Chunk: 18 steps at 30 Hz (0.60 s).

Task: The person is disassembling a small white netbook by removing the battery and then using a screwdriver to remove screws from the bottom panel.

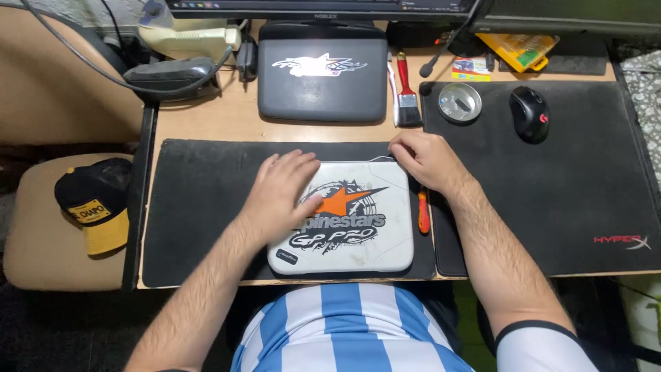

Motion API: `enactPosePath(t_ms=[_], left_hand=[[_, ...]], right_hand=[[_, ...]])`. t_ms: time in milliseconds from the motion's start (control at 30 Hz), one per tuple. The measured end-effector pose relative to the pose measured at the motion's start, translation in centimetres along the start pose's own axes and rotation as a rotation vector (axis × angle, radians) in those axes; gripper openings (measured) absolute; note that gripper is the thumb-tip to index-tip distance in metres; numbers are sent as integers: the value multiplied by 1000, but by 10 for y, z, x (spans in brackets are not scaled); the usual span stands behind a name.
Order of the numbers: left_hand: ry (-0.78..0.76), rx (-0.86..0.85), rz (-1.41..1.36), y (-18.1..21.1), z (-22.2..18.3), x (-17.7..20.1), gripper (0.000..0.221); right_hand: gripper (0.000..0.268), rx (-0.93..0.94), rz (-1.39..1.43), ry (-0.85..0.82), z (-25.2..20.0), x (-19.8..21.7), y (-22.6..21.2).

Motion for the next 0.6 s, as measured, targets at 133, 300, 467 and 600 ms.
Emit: enactPosePath(t_ms=[133,300,467,600], left_hand=[[17,-4,66,28,-42,11,89],[-227,-36,5,33,-83,19,110],[-217,-120,61,12,-97,14,136],[-83,-223,72,13,-101,17,132]], right_hand=[[23,9,-19,-24,-3,-2,-19],[20,65,-48,21,-9,12,-49],[29,149,-113,40,-24,-3,-47],[44,156,-194,39,-36,1,-61]])
Point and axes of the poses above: each hand's wrist, its own z-axis towards the middle knuckle, its own x-axis out of the back of the hand, y = z × x, the point moved 8 cm from there along z, towards the middle knuckle, and after that the axes turned 9 degrees about x, right-handed, at the moved point
